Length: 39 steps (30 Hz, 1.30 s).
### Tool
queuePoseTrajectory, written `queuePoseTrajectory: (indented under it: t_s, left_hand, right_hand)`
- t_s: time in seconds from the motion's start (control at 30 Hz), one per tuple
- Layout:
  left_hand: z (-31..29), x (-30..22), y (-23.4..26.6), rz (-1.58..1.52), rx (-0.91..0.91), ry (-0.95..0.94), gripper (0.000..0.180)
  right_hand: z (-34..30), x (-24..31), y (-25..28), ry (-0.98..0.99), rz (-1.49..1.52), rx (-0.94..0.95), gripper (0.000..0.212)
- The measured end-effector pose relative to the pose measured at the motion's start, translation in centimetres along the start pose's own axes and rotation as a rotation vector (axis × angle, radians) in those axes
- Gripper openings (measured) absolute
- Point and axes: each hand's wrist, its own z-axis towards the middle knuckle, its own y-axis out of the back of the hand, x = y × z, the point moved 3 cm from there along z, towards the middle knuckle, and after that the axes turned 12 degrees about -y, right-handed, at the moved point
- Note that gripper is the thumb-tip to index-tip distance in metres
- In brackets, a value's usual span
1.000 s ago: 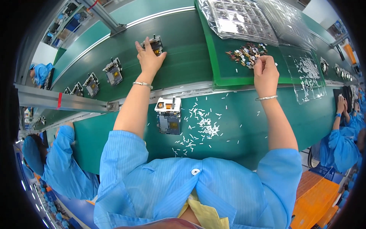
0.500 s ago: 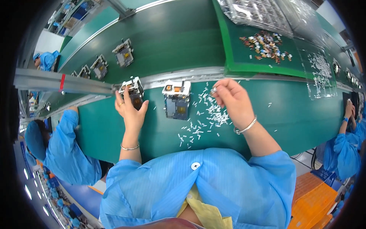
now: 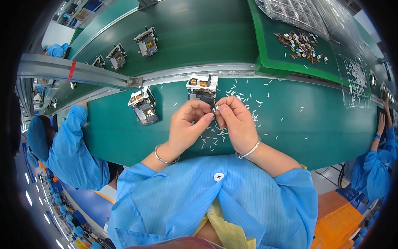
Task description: The person assembles electronic components onto a circuit board by hand, taking the components from a plastic tray and placing them on the circuit board as it moves along a conveyor belt.
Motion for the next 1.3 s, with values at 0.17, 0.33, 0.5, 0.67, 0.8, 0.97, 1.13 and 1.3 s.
queuePoseTrajectory:
  t_s: [0.17,0.33,0.5,0.67,0.8,0.97,1.13,1.3]
  left_hand:
    - [0.6,0.2,0.5,0.043,0.121,-0.031,0.005]
    - [1.2,-0.8,0.7,0.347,0.124,-0.270,0.009]
    - [1.4,-1.3,0.3,0.378,0.177,-0.367,0.009]
    - [1.1,-0.5,0.1,0.175,0.190,-0.055,0.005]
    - [0.8,0.9,0.4,-0.489,0.002,0.474,0.005]
    - [-0.6,1.3,-0.8,-1.031,0.146,0.768,0.013]
    - [-0.9,0.5,0.2,-0.937,0.293,0.773,0.013]
    - [2.7,0.7,5.0,0.652,0.094,-0.290,0.068]
  right_hand:
    - [0.7,0.0,0.8,-0.084,-0.136,-0.007,0.008]
    - [0.4,3.6,-0.1,0.495,-0.982,-0.171,0.016]
    - [0.5,3.7,-0.1,0.627,-1.135,-0.087,0.017]
    - [-0.5,3.5,0.2,0.796,-1.209,-0.103,0.016]
    - [-0.8,4.1,2.7,0.706,-1.264,-0.111,0.016]
    - [-1.0,3.6,1.8,0.592,-1.001,-0.146,0.018]
    - [-1.1,3.5,1.8,0.513,-0.798,-0.007,0.016]
    - [0.7,2.9,2.4,0.415,-0.747,-0.080,0.013]
